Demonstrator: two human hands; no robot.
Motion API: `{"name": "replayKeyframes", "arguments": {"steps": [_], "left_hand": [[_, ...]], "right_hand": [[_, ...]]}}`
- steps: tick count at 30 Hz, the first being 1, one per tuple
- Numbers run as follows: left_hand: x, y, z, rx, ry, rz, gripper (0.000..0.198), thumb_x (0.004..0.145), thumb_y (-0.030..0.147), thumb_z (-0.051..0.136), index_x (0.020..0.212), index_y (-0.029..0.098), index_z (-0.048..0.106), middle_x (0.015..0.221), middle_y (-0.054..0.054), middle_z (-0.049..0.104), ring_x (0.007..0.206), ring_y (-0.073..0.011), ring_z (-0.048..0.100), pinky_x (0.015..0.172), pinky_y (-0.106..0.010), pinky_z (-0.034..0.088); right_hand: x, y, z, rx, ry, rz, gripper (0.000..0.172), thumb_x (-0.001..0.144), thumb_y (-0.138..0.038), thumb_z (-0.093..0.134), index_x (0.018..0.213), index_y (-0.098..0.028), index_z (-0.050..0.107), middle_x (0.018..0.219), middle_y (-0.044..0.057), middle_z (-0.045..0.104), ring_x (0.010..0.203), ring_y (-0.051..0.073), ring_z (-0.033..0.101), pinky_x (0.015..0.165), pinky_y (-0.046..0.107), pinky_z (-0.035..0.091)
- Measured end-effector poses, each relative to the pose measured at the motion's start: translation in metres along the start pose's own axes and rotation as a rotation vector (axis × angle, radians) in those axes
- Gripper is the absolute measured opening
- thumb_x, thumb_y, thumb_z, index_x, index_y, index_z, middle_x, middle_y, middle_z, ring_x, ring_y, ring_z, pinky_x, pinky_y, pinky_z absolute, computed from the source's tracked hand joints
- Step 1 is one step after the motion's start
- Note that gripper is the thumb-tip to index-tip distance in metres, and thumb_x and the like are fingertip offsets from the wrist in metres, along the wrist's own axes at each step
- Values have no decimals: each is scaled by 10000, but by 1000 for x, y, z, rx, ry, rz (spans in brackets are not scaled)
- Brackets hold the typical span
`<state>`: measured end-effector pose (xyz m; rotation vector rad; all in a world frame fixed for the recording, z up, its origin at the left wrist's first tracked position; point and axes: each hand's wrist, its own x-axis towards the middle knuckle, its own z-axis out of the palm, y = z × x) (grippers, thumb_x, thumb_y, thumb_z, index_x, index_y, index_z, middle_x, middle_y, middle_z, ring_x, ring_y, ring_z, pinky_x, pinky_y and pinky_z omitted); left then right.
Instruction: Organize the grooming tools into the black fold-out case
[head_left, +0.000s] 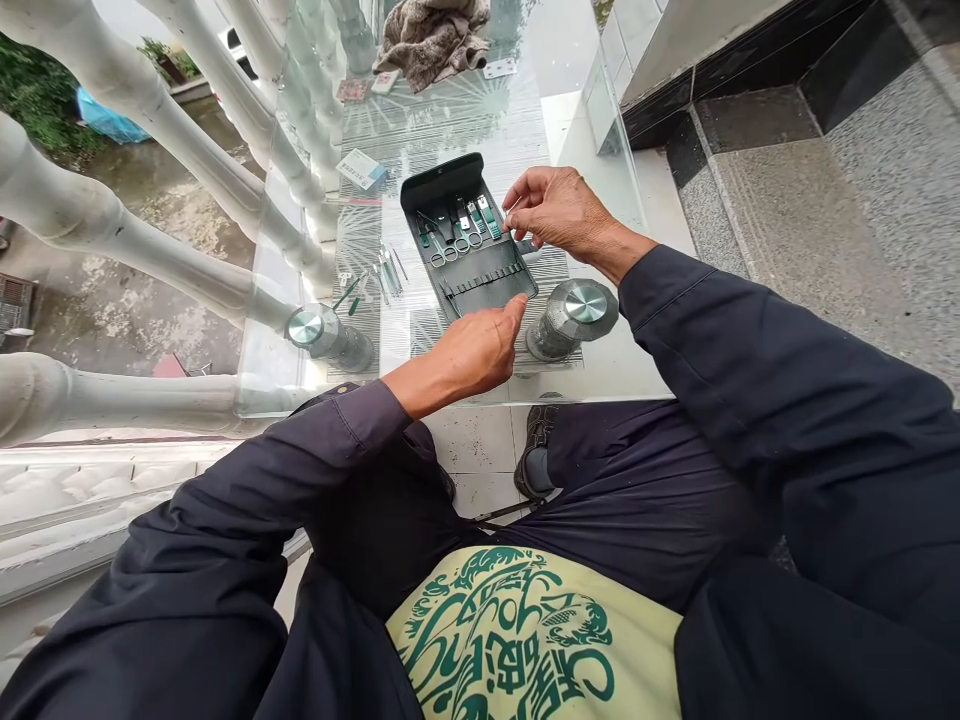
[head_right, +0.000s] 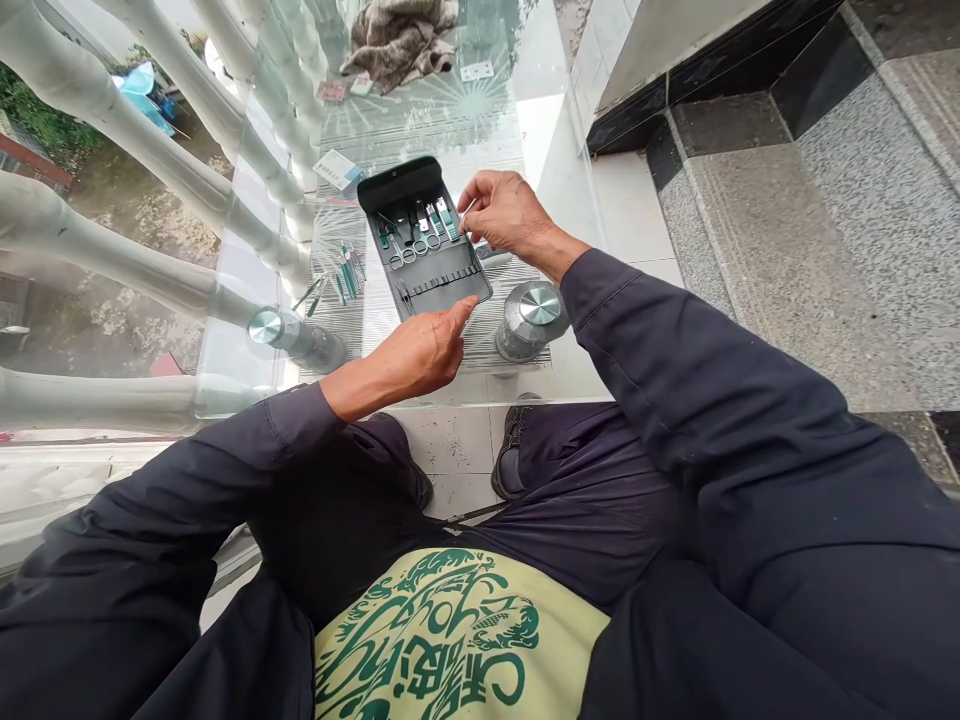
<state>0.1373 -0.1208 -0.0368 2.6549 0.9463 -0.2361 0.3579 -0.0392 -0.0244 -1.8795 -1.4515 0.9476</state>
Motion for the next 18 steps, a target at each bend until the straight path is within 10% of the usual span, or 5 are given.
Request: {"name": "replayKeyframes", "arguments": {"steps": [18], "left_hand": [[6,4,-9,16,-63,-12,864,1158,100,491,2012,-3,419,1365,-276,930,1332,-381,923,1109,-466,706]], "right_hand": [[8,-3,6,-269,-34,-78,328,912,-407,966,1226,-365,880,1294,50,965,1224,392,842,972,477,684]]}}
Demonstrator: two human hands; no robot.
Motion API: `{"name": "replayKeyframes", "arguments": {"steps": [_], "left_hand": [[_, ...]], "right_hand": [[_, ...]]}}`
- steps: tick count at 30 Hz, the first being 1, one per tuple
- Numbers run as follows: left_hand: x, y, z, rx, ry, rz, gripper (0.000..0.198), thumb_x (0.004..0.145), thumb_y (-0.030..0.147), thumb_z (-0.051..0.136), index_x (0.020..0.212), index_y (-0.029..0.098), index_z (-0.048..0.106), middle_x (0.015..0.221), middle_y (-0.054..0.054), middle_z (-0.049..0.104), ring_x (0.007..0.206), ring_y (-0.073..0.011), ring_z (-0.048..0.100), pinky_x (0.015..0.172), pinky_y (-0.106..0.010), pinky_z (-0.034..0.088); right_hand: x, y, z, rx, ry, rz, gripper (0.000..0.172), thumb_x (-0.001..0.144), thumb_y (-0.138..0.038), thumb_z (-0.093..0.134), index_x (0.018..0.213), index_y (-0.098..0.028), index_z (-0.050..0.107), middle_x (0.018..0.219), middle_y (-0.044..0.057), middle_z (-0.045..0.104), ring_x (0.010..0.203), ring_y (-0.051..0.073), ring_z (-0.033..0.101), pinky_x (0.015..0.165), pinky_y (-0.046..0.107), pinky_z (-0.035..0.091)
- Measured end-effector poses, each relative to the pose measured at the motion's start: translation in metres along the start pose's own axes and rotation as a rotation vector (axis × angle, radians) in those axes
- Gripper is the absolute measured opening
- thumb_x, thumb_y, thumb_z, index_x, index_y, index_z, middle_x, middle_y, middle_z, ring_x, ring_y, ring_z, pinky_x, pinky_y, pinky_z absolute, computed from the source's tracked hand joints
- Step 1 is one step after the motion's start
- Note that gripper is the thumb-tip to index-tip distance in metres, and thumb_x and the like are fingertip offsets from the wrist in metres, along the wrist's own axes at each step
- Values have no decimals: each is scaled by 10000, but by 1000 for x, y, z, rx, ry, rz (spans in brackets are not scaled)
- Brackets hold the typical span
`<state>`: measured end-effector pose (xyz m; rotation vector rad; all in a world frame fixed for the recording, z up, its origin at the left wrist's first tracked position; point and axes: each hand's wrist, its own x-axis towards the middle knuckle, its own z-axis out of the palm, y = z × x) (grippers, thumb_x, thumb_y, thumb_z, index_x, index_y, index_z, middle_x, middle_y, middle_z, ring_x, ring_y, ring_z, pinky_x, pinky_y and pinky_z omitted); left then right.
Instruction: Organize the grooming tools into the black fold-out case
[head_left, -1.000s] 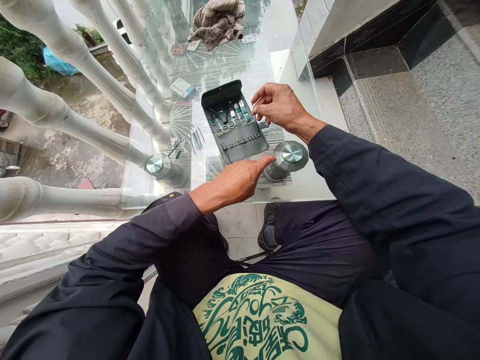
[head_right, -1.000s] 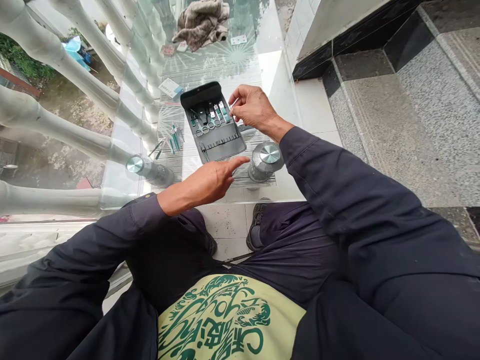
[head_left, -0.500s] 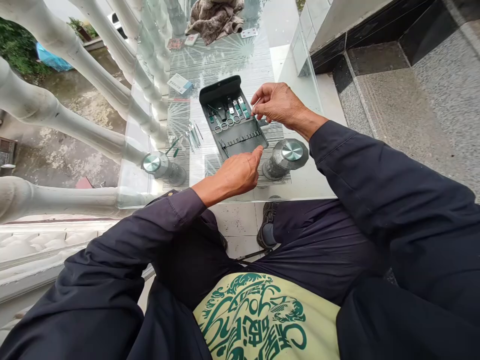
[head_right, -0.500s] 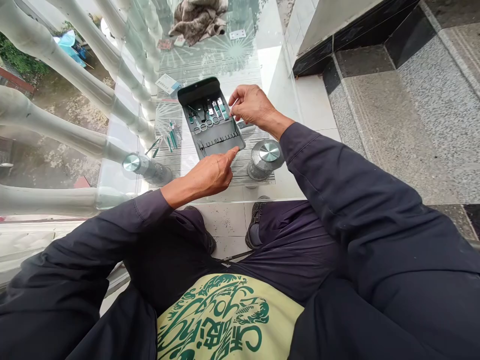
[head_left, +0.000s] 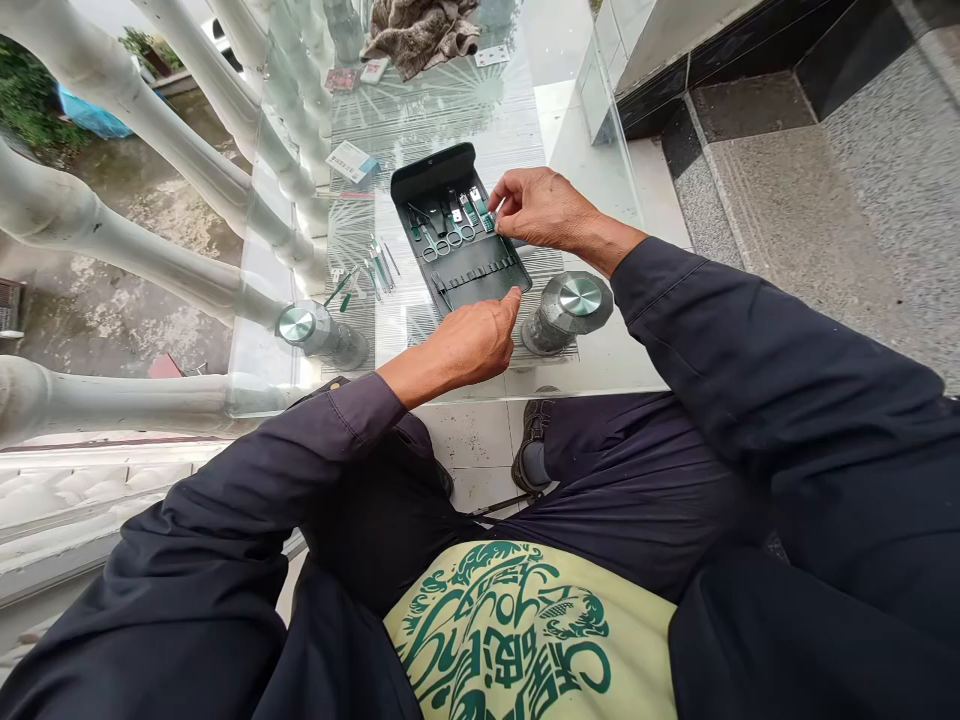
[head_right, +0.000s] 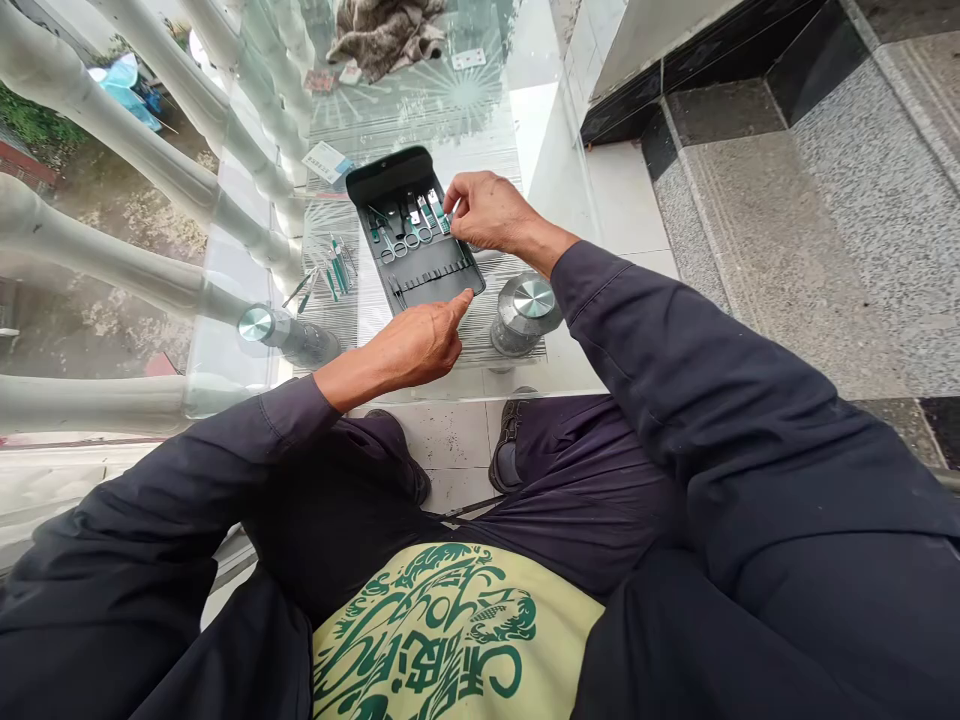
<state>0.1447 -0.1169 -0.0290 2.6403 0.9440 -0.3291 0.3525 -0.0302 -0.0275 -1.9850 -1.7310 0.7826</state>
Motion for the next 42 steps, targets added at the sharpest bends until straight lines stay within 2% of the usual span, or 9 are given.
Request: {"name": "replayKeyframes", "arguments": {"steps": [4,8,13,16,21,26,35,42], "left_hand": [[1,-2,3,1,24,13,873,1156,114,512,2018,8,423,1355,-262,928,1366,-376,908,1153,-472,695],[2,-4,5,-3,21,12,867,1164,122,520,2019,7,424,1346,-260,926,1351,-377,908,1148,-477,697],[3,-4,5,11,7,11,864,1175,111,501,2024,-8,400,1396,-271,921,1346,-361,907,1149,-459,698],[2,-4,4,16,8,8,860,1182,113,496,2028,-6,393,1391,-276,923,1350,-369,910,1150,-464,700],[2,-3,2,5,-1,6,850,1189,107,493,2022,-22,387,1442,-314,912,1381,-395,908,1164,-485,702],[4,-7,6,-11,16,24,859,1173,122,503,2015,-10,399,1431,-297,921,1382,-386,909,1180,-488,700],[5,-9,10,-32,60,48,813,1143,73,493,1948,-42,468,1407,-310,927,1342,-393,925,1134,-482,709],[5,-4,4,3,-1,30,858,1128,74,495,1973,-58,423,1447,-324,910,1349,-409,922,1141,-499,709]], "right_hand": [[-5,3,-4,-58,-31,-5,402,952,-391,904,1352,-421,889,1361,25,960,1331,401,822,995,480,666],[-8,13,-12,-81,-92,-47,489,916,-370,919,1397,-445,878,1375,31,944,1359,414,808,1004,493,662],[0,28,-12,-139,-75,-249,339,959,-341,880,1291,-407,873,1421,51,912,1396,405,793,1084,498,654],[12,40,-5,-166,-42,-357,235,1016,-367,846,1250,-367,873,1366,106,906,1348,437,796,1126,549,645],[26,59,5,-163,-25,-496,221,1090,-428,785,1271,-356,889,1277,133,896,1268,449,791,1138,595,639],[19,63,4,-166,-34,-497,214,1124,-437,776,1286,-389,908,1262,110,878,1265,432,787,1148,591,625],[9,67,8,-203,-6,-526,232,1182,-340,707,1278,-339,919,1231,112,848,1261,403,786,1126,541,618],[6,65,8,-208,-7,-537,262,1175,-362,760,1384,-350,916,1195,111,827,1230,407,762,1092,541,628]]}}
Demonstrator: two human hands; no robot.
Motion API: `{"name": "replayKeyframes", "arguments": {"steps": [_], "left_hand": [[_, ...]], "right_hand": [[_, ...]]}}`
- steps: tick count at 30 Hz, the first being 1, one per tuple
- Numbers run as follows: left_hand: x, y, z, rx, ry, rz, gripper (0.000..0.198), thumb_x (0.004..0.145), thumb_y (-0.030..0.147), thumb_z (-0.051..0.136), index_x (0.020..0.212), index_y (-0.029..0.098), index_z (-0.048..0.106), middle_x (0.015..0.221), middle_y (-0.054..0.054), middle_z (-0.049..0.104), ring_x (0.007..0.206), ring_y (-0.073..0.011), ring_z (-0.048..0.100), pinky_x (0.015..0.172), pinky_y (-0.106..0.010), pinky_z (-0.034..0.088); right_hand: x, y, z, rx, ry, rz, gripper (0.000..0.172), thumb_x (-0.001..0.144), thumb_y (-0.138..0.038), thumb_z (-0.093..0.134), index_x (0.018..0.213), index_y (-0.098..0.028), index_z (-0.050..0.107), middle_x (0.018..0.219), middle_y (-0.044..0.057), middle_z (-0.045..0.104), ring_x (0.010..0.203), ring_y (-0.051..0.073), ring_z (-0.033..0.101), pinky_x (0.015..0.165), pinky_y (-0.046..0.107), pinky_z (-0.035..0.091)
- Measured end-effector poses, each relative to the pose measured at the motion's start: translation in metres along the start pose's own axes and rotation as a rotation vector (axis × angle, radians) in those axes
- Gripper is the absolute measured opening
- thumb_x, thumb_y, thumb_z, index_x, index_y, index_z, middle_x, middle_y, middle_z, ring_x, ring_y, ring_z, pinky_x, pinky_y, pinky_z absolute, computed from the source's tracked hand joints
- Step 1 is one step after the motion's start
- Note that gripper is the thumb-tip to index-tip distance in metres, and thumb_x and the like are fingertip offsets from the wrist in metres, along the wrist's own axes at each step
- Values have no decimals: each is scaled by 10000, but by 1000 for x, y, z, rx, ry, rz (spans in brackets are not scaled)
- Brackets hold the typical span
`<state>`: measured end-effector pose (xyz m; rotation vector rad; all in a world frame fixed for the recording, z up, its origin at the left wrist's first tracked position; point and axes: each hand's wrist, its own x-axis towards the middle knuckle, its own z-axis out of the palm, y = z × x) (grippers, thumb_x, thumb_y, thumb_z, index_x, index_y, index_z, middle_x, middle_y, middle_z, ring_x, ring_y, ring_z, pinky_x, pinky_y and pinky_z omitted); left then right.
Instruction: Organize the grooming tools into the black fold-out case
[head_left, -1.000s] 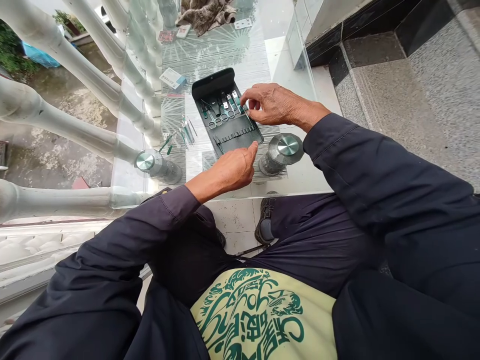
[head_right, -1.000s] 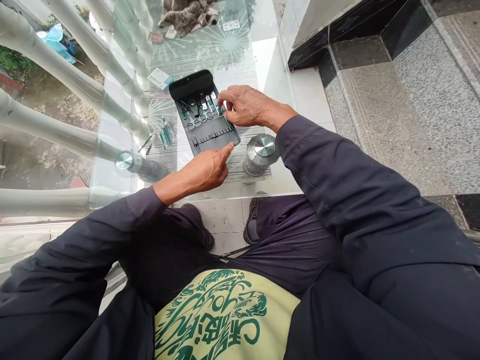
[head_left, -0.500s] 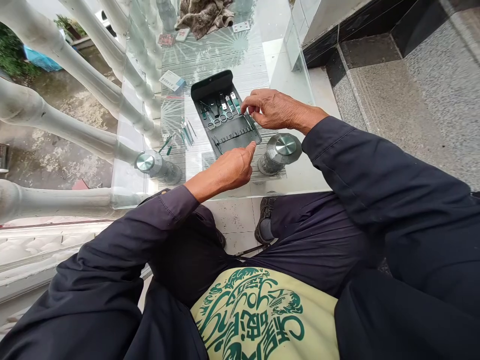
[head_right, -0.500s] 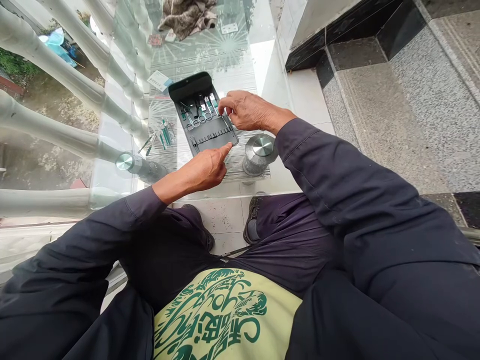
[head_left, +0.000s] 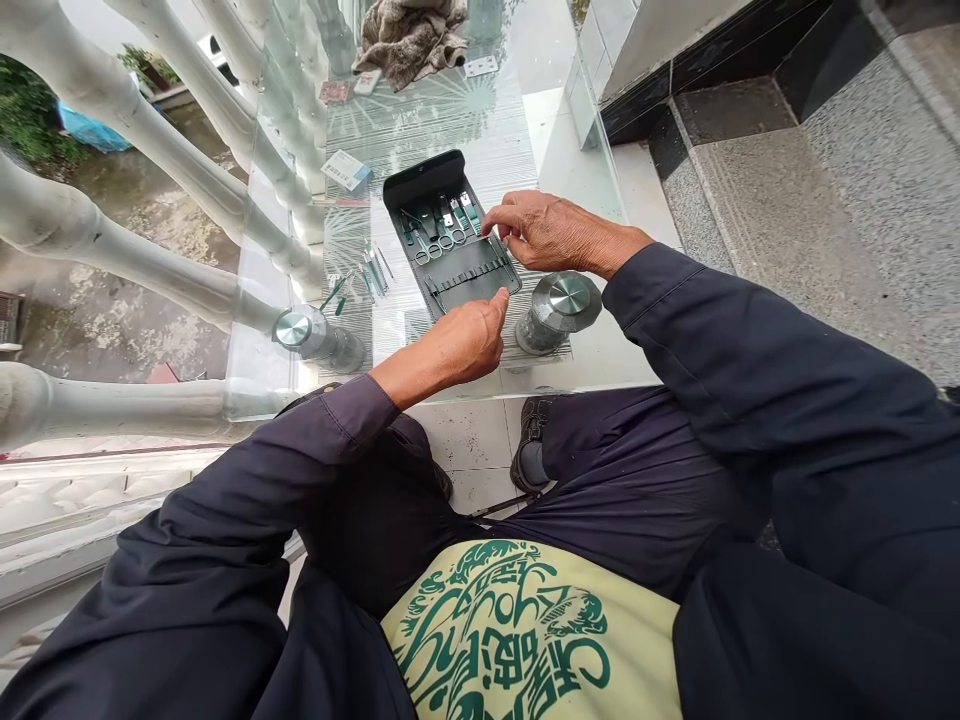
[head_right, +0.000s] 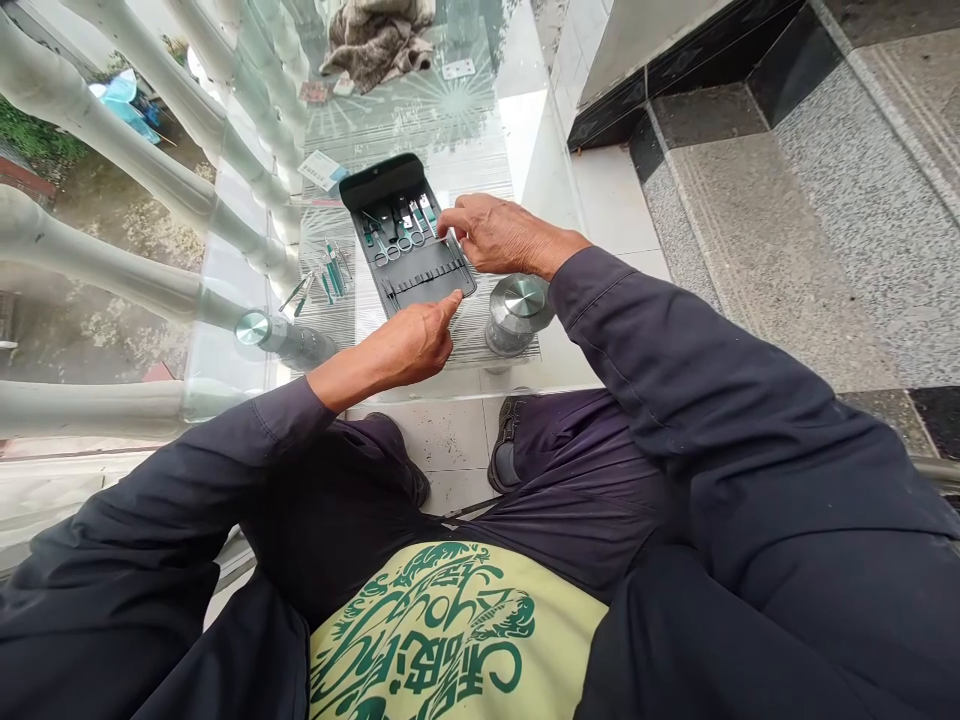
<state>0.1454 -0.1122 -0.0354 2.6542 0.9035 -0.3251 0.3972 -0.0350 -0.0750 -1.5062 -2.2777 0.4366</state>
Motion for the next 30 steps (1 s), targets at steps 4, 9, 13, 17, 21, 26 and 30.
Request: {"name": "replayKeyframes", "arguments": {"steps": [4,9,13,17,21,26,30], "left_hand": [[-2,2,-4,7,-4,1,888,1131,69,510,2010,-4,412,1528,-318,890,1405,-410,910,1199,-524,703],[-3,4,-8,-13,-29,-8,886,1132,70,491,2012,-7,417,1626,-350,845,1444,-434,891,1217,-557,705],[-3,4,-8,-33,-23,-10,970,1108,120,561,2049,30,347,1617,-343,851,1419,-444,894,1218,-577,702],[-2,1,-6,-52,-22,-3,1015,1113,200,608,2062,34,287,1581,-343,867,1384,-444,897,1194,-577,705],[-2,-3,-1,-51,5,17,980,1108,179,575,2042,17,328,1580,-342,866,1391,-430,895,1198,-561,700],[-2,-4,3,-41,17,15,865,1137,98,479,1989,-27,398,1455,-318,900,1366,-388,909,1174,-500,697],[-2,-6,5,-100,60,-8,825,1140,89,512,1956,-4,436,1421,-302,911,1302,-403,919,1130,-527,716]], "right_hand": [[0,5,1,-19,-18,-24,264,1173,-324,751,1383,-331,912,1244,124,819,1213,399,755,1063,532,620],[0,10,3,1,-21,-24,249,1158,-293,762,1355,-334,909,1255,121,823,1219,401,760,1084,541,611],[-1,10,3,38,-12,-22,250,1130,-250,763,1318,-324,910,1225,112,836,1199,391,767,1093,533,611],[-4,6,1,68,8,-18,272,1098,-224,750,1300,-302,916,1179,107,851,1149,375,779,1079,527,612],[-7,-2,-2,84,20,7,248,1096,-282,778,1287,-305,935,1147,108,870,1176,390,793,1089,536,617],[-9,-12,-7,97,10,52,222,1116,-346,777,1244,-327,957,1152,106,887,1185,396,799,1110,549,628],[-10,-12,-9,92,16,55,262,1082,-364,799,1278,-319,967,1161,113,905,1188,409,810,1118,574,647]]}}
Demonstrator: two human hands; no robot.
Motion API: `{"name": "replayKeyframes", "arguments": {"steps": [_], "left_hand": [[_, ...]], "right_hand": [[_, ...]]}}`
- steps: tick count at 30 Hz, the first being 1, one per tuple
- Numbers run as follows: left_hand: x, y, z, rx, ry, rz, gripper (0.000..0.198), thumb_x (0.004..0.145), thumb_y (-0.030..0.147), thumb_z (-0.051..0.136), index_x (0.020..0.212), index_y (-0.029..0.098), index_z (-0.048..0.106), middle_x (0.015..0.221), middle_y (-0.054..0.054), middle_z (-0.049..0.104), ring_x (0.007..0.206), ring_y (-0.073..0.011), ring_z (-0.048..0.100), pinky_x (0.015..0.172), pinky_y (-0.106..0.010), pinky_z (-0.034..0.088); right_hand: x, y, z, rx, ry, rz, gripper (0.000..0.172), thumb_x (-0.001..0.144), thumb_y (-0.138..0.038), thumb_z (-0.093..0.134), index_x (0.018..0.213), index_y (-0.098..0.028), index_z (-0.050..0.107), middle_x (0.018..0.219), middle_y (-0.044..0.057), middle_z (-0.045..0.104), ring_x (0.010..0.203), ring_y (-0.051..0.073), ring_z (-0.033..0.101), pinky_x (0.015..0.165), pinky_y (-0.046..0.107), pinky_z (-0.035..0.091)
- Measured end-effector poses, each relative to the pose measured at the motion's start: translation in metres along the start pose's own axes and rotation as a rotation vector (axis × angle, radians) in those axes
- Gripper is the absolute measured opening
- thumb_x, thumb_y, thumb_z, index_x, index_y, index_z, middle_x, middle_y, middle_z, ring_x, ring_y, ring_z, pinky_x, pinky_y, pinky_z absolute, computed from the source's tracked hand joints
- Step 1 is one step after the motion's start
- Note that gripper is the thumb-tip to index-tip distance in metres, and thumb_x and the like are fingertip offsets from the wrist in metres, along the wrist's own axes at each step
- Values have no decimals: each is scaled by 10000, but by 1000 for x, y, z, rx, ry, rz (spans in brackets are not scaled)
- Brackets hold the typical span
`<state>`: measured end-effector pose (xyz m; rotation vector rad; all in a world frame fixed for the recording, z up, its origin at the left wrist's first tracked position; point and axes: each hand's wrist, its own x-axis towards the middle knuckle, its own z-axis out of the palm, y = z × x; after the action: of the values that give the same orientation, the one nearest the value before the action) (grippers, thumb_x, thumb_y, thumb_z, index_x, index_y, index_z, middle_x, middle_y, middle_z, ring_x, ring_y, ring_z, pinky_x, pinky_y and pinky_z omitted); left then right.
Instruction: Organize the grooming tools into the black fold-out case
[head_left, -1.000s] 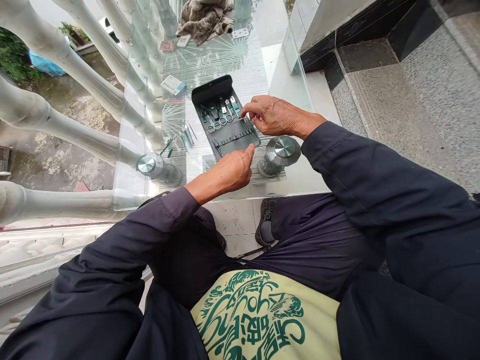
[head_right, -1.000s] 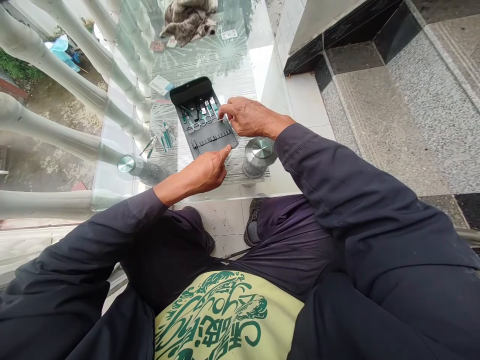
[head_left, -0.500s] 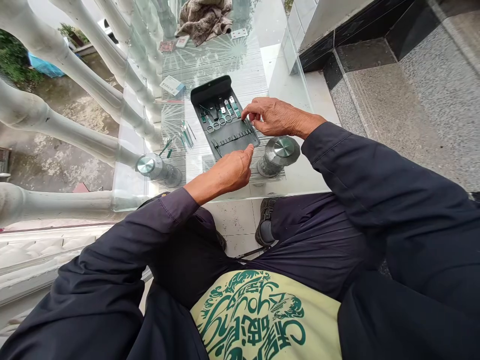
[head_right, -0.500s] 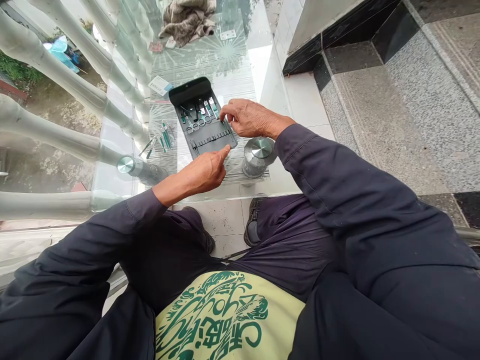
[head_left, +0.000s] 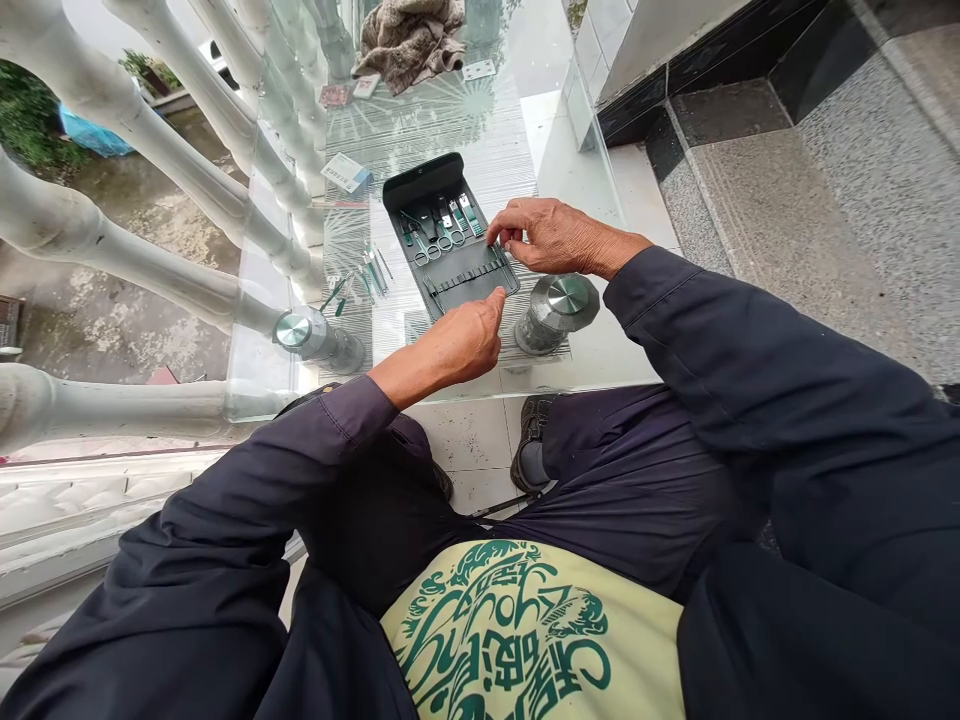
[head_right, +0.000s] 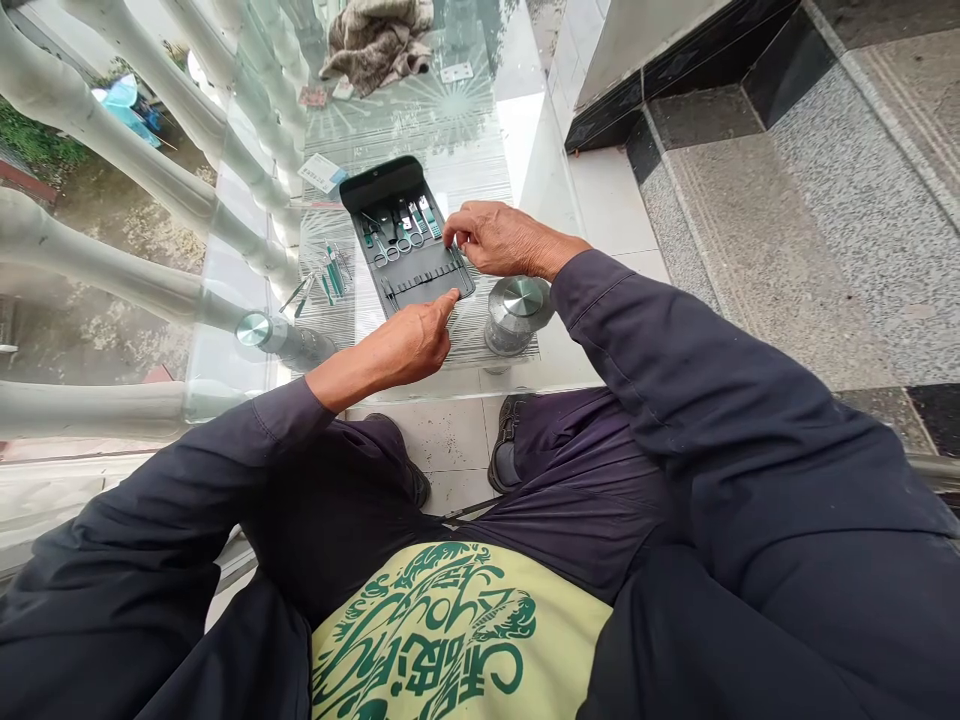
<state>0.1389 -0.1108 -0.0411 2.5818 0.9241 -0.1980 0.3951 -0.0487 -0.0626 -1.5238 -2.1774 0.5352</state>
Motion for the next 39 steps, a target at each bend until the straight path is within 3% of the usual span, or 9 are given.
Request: {"name": "replayKeyframes", "arguments": {"steps": [5,8,11,17,22,26,30,35,39], "left_hand": [[3,-12,2,-259,182,-83,771,1225,143,488,1986,122,369,1170,-157,917,1117,-351,909,1076,-577,758],[8,-18,2,-355,305,-115,746,1281,188,488,2003,209,305,1160,-115,906,1125,-326,898,1094,-618,764],[12,-21,2,-356,348,-121,757,1322,279,566,2011,242,254,1186,-114,911,1133,-325,893,1091,-624,756],[18,-26,5,-308,343,-96,770,1353,475,641,2011,302,282,1262,-129,903,1158,-333,888,1062,-627,751],[20,-25,8,-327,381,-135,728,1362,439,607,2006,245,329,1366,-171,888,1227,-342,879,1118,-601,730],[14,-14,8,-158,368,-99,577,1310,348,661,1861,191,596,1626,-236,815,1436,-385,809,1246,-589,681],[5,-3,7,-18,262,37,429,1254,239,610,1638,144,774,1688,-257,788,1536,-428,723,1366,-633,594],[2,-2,9,74,218,121,435,1207,202,614,1595,122,793,1679,-280,758,1473,-453,688,1331,-659,584],[3,-4,7,80,213,127,423,1208,203,614,1584,134,795,1647,-268,759,1440,-445,685,1326,-649,584]], "right_hand": [[-4,-1,-10,131,93,100,206,1107,-504,854,1175,-336,955,1108,123,917,1132,428,826,1054,646,707],[-5,-10,-14,378,-17,201,310,1066,-602,986,1017,-308,901,985,120,895,951,385,831,901,615,740],[-5,-26,-14,596,-120,253,403,980,-619,1112,969,-288,882,909,97,867,862,337,822,818,557,739],[-6,-41,-6,735,-159,227,492,886,-662,1169,901,-292,845,798,56,799,829,304,797,735,484,689],[4,-25,-13,683,-42,250,482,903,-660,1149,853,-313,819,858,79,842,863,326,801,791,533,694],[22,-9,-18,599,49,282,435,922,-619,1107,818,-343,788,879,82,861,939,373,829,843,578,714],[42,1,-11,508,39,288,440,947,-625,1066,797,-334,773,848,96,855,916,385,839,803,569,712],[58,5,-5,368,26,255,391,1002,-638,1029,893,-315,836,783,85,824,851,370,841,795,555,719],[61,3,-1,410,10,229,352,959,-624,1055,1021,-322,887,709,58,763,855,391,845,837,589,735]]}}
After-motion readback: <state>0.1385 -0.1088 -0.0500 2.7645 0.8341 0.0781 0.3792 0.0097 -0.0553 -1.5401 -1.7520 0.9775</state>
